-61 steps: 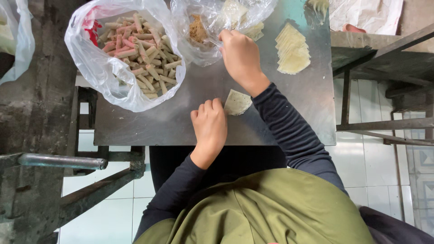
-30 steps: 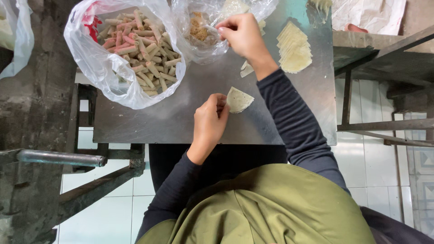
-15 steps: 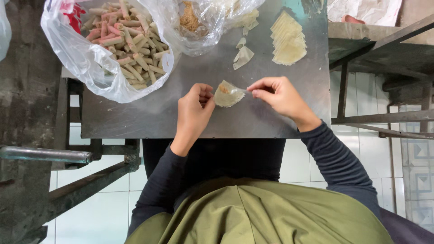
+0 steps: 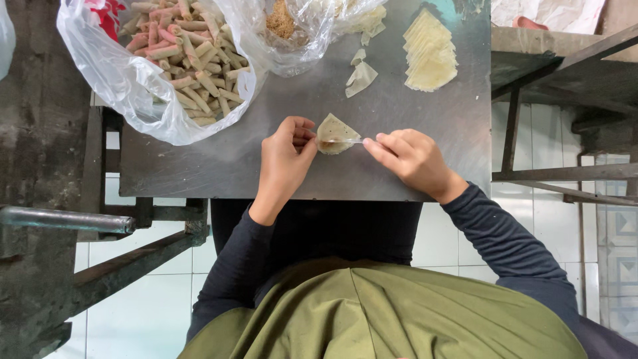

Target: The person takes thin square wafer sheets one at a time from a stack, places a dab of brown filling from a plastic bag onto a sheet, folds the sheet over the filling into a triangular piece, and sets the folded piece on the table. Folded pieces accumulate in a pile while a bag of finished rolled wafer sticks sits nearby.

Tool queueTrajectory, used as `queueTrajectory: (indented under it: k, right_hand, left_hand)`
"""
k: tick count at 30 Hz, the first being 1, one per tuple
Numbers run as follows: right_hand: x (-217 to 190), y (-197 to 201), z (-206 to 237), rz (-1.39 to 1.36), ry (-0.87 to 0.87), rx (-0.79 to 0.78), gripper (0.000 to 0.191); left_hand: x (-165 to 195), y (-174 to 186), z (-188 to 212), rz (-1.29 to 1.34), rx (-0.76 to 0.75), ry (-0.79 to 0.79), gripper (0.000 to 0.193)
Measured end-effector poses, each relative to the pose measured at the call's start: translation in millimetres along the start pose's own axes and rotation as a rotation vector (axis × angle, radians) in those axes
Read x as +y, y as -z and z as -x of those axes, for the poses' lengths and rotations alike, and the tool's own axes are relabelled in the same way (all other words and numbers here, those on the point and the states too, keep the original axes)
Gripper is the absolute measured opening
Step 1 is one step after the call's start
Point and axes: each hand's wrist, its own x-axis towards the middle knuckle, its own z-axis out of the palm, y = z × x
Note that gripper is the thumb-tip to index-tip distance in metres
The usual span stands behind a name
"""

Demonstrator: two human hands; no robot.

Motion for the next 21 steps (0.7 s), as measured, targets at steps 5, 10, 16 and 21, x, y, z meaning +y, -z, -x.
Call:
queueTrajectory:
  k: [5,10,16,21]
  right_hand:
    - [3.5,8.7,14.4,0.129,0.071,-0.01,0.035]
    - [2.6,16.1,12.8,0.103,-0.065,0.025,0.036]
    - [16.9,-20.1,-68.7,-0.39,-0.576,0.353,0.01]
    - [32.6,-52.7,-159.3,-0.254,-0.356,0.488,0.02]
  left_hand:
    - [5.2,-1.0,1.4,-0.02,0.012,0.005,0.021]
    - [9.6,0.0,4.4,-0.003,-0.011,-0.034,0.016]
    - [5.9,-3.5,3.8,-0.018,-0.023,-0.11,0.023]
    - [4.7,-7.0,3.5,-0.139,-0.005,-0.177,0.021]
